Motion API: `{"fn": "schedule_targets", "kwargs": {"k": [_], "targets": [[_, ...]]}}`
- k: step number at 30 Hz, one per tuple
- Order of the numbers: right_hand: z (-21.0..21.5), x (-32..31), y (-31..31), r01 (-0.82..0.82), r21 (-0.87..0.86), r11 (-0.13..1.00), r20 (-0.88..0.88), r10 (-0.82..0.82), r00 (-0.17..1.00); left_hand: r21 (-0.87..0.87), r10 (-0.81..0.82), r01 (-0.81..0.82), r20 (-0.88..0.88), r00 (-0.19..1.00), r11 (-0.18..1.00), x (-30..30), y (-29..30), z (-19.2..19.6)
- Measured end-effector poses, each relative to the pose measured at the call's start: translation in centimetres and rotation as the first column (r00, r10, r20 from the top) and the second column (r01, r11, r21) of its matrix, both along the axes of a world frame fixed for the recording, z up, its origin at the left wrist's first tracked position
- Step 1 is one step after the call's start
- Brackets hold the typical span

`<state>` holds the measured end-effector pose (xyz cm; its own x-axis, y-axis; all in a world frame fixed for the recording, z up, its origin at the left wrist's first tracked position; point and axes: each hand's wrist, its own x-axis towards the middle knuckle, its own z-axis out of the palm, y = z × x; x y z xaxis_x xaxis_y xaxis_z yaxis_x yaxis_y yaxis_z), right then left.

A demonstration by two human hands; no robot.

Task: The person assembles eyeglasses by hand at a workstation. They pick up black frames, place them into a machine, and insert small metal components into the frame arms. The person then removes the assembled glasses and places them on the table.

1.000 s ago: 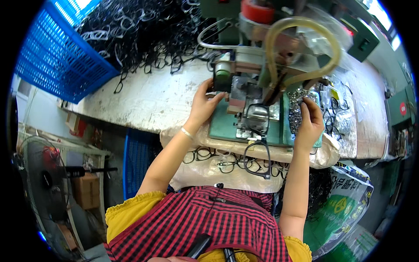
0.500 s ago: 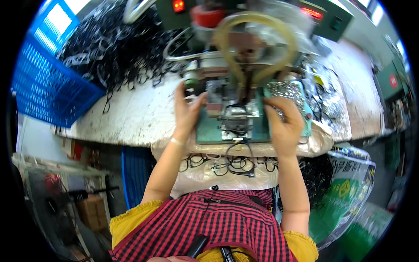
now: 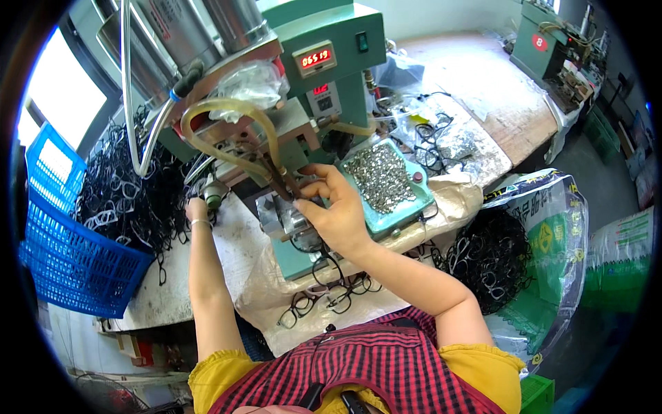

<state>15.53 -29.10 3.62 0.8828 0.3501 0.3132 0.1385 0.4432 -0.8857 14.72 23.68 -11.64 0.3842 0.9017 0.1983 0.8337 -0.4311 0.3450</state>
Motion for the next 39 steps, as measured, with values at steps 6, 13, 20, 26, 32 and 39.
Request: {"fn": "schedule_targets", "kwargs": {"k": [6, 13, 20, 26, 32, 39], "targets": [[2.0, -2.3, -1.8, 0.007, -0.163, 0.987, 0.004, -0.006, 1.000, 0.184, -0.217, 0.208, 0.032, 0.976, 0.961, -3.7, -12.0, -0.4], [-0.7, 0.7, -8.2, 0.441, -0.507, 0.740, 0.531, -0.134, 0.836, 0.474, -0.464, 0.351, 0.141, 0.875, 0.807, -14.2, -18.0, 3.3], [-8.6, 3.7, -13.6, 0.787, -0.571, 0.234, 0.778, -0.154, 0.610, 0.399, -0.590, 0.457, 0.685, 0.427, 0.795, -12.6, -26.3, 14.5], [-8.7, 6.5, -10.1, 0.810, -0.479, 0.338, 0.794, -0.226, 0.564, 0.788, -0.989, 0.616, 0.099, -0.110, 0.010, -9.2, -40.3, 16.7], [-4.9, 7.1, -9.5, 0.791, -0.387, 0.474, 0.698, -0.411, 0.587, 0.802, -0.989, 0.593, 0.133, -0.061, 0.071, -6.9, -41.3, 12.8], [-7.5, 7.3, -8.1, 0.690, -0.546, 0.476, 0.810, 0.089, 0.580, 0.804, -0.987, 0.585, 0.154, -0.037, 0.103, -6.9, -41.6, 12.4]]}}
